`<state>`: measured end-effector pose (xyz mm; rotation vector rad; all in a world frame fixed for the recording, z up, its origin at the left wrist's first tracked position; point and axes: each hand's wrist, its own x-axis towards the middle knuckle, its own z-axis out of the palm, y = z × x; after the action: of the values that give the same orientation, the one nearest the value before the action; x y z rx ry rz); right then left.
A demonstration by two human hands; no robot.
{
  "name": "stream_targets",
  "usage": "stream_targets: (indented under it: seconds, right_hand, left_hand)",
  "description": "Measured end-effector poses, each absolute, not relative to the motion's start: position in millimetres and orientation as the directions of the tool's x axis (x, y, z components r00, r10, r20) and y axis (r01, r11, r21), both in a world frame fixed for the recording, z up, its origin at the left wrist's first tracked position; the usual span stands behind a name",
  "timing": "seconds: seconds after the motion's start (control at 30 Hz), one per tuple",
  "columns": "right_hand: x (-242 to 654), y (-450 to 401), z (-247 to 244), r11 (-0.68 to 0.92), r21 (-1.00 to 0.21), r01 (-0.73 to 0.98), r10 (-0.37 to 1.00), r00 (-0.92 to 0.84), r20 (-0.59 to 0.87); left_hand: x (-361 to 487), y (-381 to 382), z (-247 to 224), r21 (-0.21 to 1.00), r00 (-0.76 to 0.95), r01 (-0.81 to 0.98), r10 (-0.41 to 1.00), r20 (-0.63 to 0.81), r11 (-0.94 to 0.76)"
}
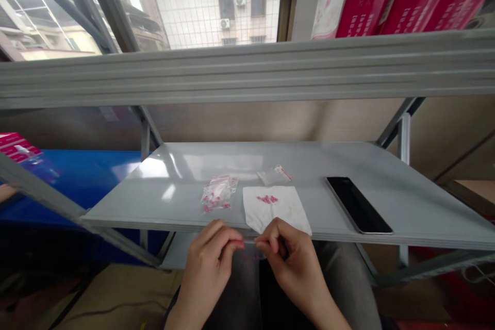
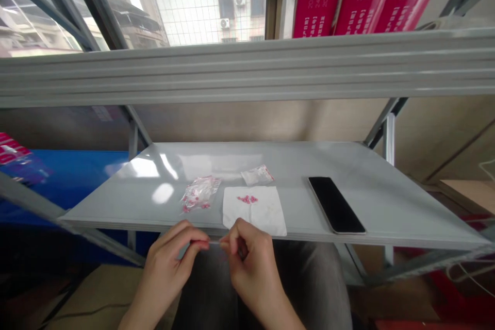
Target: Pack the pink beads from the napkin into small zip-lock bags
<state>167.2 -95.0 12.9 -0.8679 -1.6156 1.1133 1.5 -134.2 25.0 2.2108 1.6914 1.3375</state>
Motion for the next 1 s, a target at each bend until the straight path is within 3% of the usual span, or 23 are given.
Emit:
stream_targets:
  seconds: [0.1, 0.27, 0.43, 0.63, 0.83, 1.0]
  right_hand:
    - [159.2, -88.8, 16.9, 0.323, -0.946, -0.007, 0.888, -0.344, 0.306]
    - [139.7, -64.1, 32.7, 0.475, -0.878, 0.061, 0.806, -0.43, 0.406]
    - [116.3, -39.9, 48.6, 0.567, -0.812, 0.138, 0.735, -0.53, 0.423]
    - [93.0, -0.3, 45.0, 0.471, -0.869, 0.154, 0.761, -0.569, 0.311]
    - [57.8, 67.3, 14.7, 0.359, -0.902, 0.241, 0.792, -0.59, 0.158]
    - [70.5, 94.0, -3.7, 0.401, -0.872, 0.28, 0.804, -0.564, 0.188]
  left_hand:
    - [-11.3, -135.0, 28.7, 0.525, -0.007, 0.765, 0.81, 0.587, -0.374]
    - [-32.2, -121.4, 39.5, 0.579, -0.032, 0.727, 0.823, 0.567, -0.37]
    - [-44.1, -108.3, 54.4, 0.538, -0.011, 0.749, 0.806, 0.592, -0.385]
    - [-61.6, -79.4, 57.7, 0.506, -0.003, 0.797, 0.836, 0.549, -0.33]
    - [-93.9, -3.2, 33.0, 0.497, -0.056, 0.844, 0.887, 0.458, -0.203]
    - [-109.0, 36.0, 8.3, 0.45, -0.052, 0.884, 0.929, 0.366, -0.128]
